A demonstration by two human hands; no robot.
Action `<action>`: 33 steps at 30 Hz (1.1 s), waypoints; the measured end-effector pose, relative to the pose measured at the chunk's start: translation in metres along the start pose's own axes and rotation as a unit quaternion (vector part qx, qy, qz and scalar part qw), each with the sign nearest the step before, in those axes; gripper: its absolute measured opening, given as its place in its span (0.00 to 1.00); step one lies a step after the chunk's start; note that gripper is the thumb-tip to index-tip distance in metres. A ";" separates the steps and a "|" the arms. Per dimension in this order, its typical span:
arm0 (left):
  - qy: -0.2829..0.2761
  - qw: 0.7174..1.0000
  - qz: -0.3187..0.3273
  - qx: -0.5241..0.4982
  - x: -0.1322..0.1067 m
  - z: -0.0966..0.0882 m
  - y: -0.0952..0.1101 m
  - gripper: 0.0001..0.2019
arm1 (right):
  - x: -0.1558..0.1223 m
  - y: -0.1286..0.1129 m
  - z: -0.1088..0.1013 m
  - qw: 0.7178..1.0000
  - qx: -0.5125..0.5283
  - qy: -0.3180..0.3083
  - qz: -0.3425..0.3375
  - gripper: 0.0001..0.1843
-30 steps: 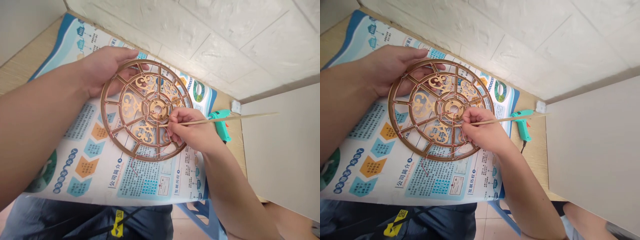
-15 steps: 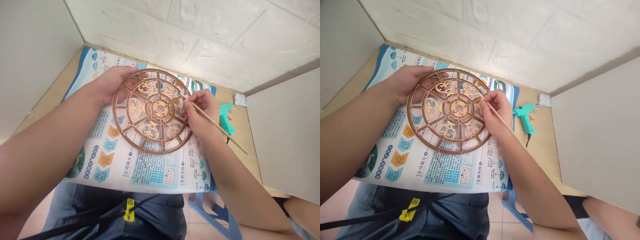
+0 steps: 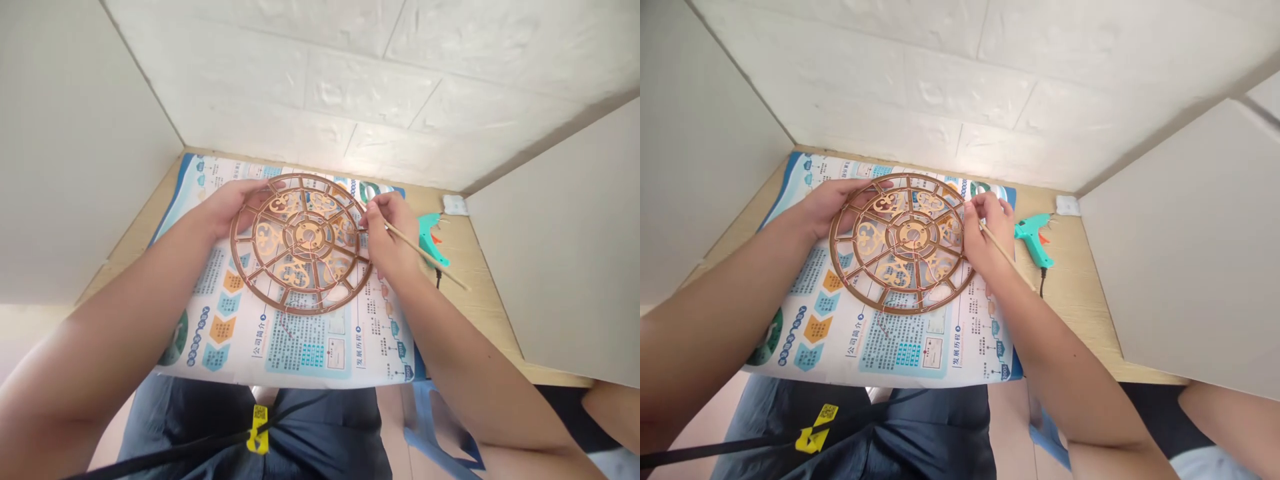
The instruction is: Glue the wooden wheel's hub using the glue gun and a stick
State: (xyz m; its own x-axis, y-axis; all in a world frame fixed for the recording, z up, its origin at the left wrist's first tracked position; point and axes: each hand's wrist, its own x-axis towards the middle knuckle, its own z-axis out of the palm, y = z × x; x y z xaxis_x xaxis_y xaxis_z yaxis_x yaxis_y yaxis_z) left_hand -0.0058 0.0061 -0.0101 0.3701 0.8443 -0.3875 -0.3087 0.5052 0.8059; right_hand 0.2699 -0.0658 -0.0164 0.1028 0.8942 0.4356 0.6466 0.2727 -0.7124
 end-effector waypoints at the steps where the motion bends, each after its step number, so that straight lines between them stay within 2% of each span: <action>1: -0.001 1.000 -0.002 0.004 0.000 0.000 0.000 0.14 | 0.000 -0.002 -0.003 1.000 -0.007 0.008 0.002 0.11; 6: 0.015 1.000 -0.003 0.024 -0.001 0.002 0.001 0.14 | 0.001 -0.012 -0.017 0.997 0.005 0.043 -0.056 0.25; 9: 0.019 0.999 -0.007 0.031 -0.001 0.002 0.001 0.15 | -0.001 -0.016 -0.023 0.998 0.033 0.007 -0.050 0.31; 12: 0.014 0.999 -0.014 0.039 0.000 0.000 0.000 0.16 | -0.001 -0.018 -0.027 0.997 0.062 -0.032 -0.042 0.31; 14: 0.009 0.999 -0.012 0.038 0.001 -0.001 0.000 0.16 | 0.000 -0.020 -0.029 0.995 0.036 -0.088 -0.035 0.29; 16: 0.009 0.999 -0.009 0.033 0.001 -0.001 0.000 0.16 | 0.001 -0.024 -0.032 0.982 -0.012 -0.182 -0.043 0.26; 20: 0.015 0.999 -0.016 0.029 0.000 0.003 0.002 0.16 | 0.000 -0.036 -0.035 0.918 -0.027 -0.384 -0.093 0.27; 23: 0.009 0.999 -0.021 0.022 -0.002 0.005 0.002 0.15 | -0.003 -0.044 -0.035 0.871 -0.056 -0.481 -0.086 0.24; 27: 0.008 1.000 -0.019 0.014 -0.002 0.005 0.003 0.14 | -0.005 -0.048 -0.036 0.855 -0.088 -0.505 -0.078 0.16; 33: 0.006 1.000 -0.022 0.013 0.001 0.001 0.003 0.15 | -0.004 -0.045 -0.037 0.860 -0.077 -0.499 -0.077 0.17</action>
State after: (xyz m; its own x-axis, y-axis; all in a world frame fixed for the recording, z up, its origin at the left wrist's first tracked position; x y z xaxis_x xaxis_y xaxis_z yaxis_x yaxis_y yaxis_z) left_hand -0.0057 0.0083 -0.0076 0.3731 0.8233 -0.4278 -0.2690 0.5373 0.7993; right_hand 0.2688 -0.0946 0.0345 -0.6434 0.7317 -0.2251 0.6948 0.4346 -0.5731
